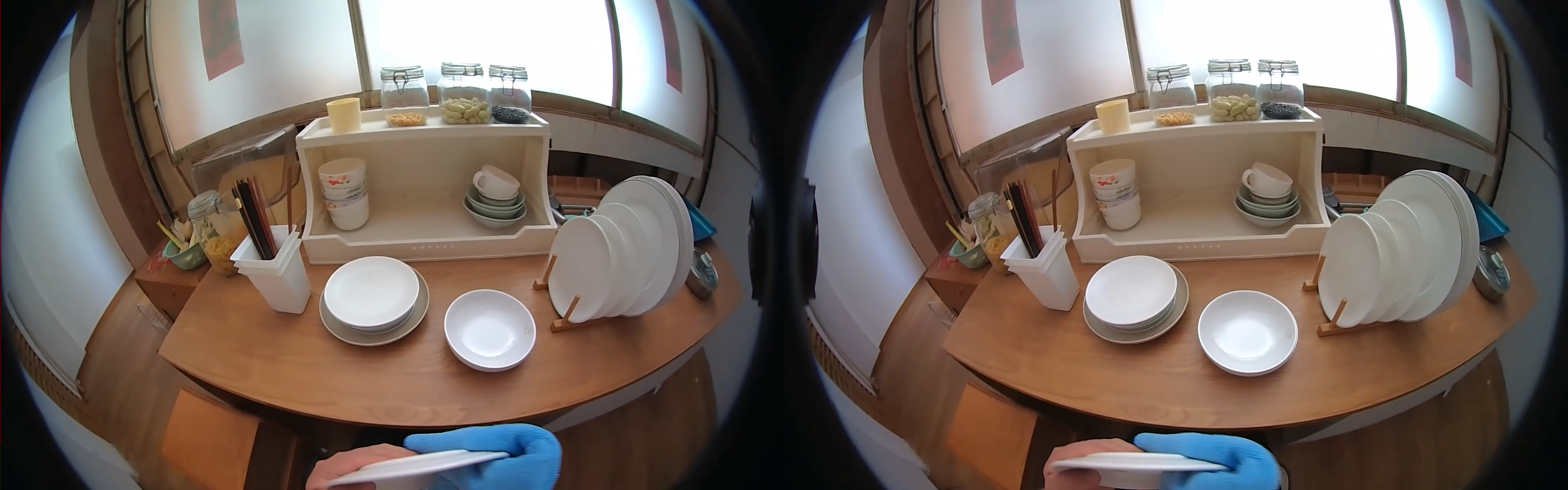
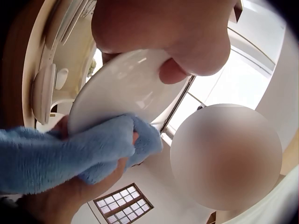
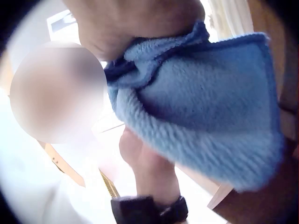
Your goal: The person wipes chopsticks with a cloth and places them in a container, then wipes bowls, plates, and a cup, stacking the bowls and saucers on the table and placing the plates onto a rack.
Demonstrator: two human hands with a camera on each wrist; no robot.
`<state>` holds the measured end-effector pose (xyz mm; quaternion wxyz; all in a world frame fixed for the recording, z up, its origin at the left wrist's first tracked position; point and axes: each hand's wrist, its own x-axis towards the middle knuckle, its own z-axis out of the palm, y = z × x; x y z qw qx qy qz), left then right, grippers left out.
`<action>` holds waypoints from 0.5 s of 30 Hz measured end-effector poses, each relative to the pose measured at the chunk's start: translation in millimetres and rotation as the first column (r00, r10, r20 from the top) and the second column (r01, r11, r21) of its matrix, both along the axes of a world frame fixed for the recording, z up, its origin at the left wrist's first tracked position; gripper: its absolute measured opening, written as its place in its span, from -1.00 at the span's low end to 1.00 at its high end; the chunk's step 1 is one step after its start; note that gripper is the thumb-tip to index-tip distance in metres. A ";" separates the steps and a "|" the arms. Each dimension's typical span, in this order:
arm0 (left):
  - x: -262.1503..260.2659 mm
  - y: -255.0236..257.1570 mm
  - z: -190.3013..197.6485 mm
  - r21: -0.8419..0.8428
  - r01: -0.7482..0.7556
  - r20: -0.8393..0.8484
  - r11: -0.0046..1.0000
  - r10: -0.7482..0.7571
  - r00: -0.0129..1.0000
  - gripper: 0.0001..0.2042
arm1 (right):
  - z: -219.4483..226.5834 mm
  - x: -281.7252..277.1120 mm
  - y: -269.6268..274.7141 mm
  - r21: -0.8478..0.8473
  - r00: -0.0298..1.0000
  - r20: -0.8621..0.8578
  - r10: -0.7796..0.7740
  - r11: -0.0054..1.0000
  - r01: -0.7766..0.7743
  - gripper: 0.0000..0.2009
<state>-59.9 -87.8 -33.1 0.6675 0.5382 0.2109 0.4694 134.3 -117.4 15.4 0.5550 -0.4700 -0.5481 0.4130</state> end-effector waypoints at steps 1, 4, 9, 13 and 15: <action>5.2 1.5 -12.9 0.138 0.010 0.045 0.990 -0.017 0.999 -0.46 | 6.1 1.8 -12.2 -0.317 0.890 -0.453 -0.045 0.942 -0.113 -0.80; 11.0 -22.7 -57.3 -0.234 -0.009 0.282 0.972 0.077 0.956 -0.42 | -20.8 -5.0 -0.6 -0.079 0.876 -0.418 0.240 0.951 -0.298 -0.78; -18.8 -36.4 -108.3 -0.304 -0.207 0.128 0.930 0.255 0.958 -0.36 | -26.6 20.6 14.1 0.129 0.949 -0.041 0.312 0.944 -0.305 -0.76; -32.1 -11.4 -32.9 -0.052 0.005 -0.095 0.999 -0.010 0.995 -0.33 | -24.8 28.4 17.3 0.068 0.934 0.020 0.356 0.932 -0.356 -0.74; -23.9 -8.7 -19.4 0.074 0.026 -0.114 0.997 -0.018 0.993 -0.33 | -28.4 27.2 16.0 -0.083 0.937 -0.007 0.350 0.933 -0.350 -0.72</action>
